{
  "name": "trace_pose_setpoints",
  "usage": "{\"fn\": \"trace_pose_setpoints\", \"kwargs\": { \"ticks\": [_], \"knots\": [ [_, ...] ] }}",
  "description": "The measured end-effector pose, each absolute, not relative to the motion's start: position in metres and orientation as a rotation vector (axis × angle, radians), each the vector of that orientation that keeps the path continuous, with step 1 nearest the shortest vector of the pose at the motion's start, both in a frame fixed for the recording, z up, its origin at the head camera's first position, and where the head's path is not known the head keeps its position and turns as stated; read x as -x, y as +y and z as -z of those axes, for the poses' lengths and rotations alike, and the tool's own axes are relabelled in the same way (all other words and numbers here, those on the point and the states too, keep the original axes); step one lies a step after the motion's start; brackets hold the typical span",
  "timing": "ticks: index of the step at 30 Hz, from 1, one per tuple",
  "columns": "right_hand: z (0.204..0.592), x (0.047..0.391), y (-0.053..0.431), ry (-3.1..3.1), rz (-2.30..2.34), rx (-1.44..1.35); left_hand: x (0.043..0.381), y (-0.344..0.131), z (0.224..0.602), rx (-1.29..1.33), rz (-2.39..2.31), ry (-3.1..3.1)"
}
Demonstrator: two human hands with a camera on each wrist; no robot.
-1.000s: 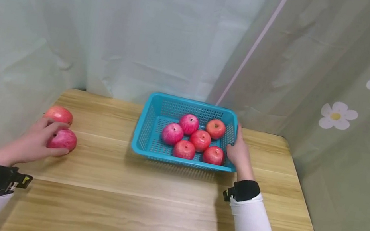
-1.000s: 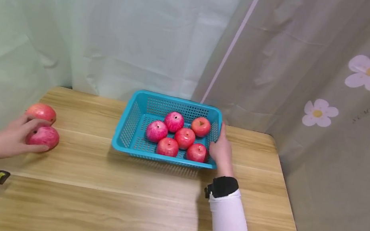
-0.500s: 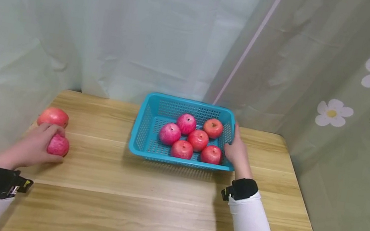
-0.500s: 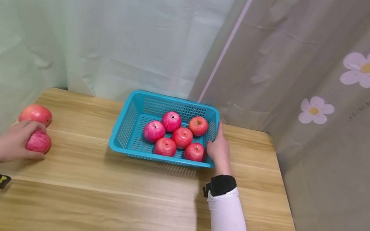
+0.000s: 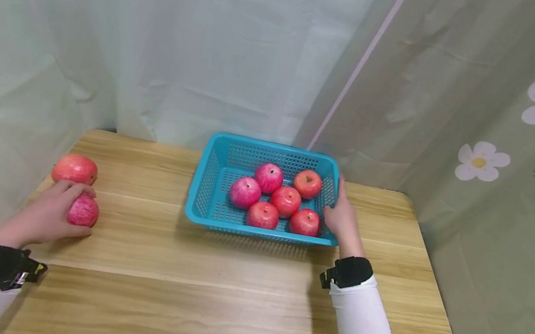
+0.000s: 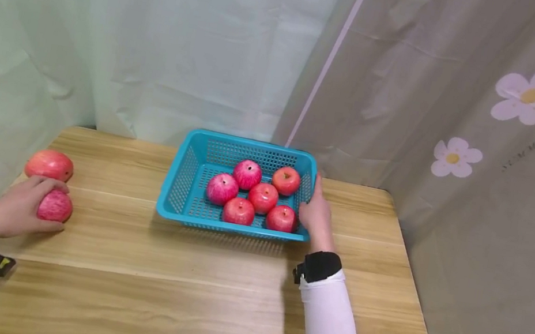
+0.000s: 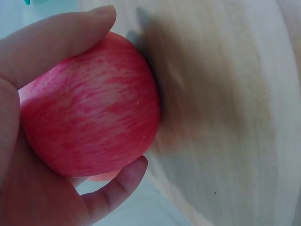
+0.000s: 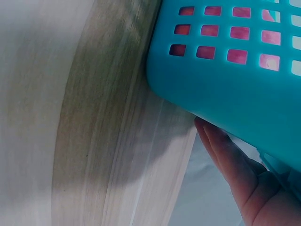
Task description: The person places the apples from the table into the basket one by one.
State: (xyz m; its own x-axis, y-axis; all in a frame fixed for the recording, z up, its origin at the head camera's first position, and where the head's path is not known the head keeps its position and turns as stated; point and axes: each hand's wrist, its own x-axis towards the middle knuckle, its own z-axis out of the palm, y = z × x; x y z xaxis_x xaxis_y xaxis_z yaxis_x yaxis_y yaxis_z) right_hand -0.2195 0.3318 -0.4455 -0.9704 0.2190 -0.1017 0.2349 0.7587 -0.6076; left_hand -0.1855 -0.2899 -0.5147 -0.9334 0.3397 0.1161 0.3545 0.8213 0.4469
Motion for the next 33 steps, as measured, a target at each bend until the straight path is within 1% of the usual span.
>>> {"fn": "trace_pose_setpoints", "kwargs": {
  "ticks": [23,33],
  "knots": [
    [0.447,0.220,0.333,2.929,1.045,-0.367,0.182,-0.292,0.520,0.567,0.736,-2.875],
    [0.449,0.221,0.334,2.930,1.028,-0.366,0.183,-0.276,0.502,0.623,0.711,-2.844]
  ]
}}
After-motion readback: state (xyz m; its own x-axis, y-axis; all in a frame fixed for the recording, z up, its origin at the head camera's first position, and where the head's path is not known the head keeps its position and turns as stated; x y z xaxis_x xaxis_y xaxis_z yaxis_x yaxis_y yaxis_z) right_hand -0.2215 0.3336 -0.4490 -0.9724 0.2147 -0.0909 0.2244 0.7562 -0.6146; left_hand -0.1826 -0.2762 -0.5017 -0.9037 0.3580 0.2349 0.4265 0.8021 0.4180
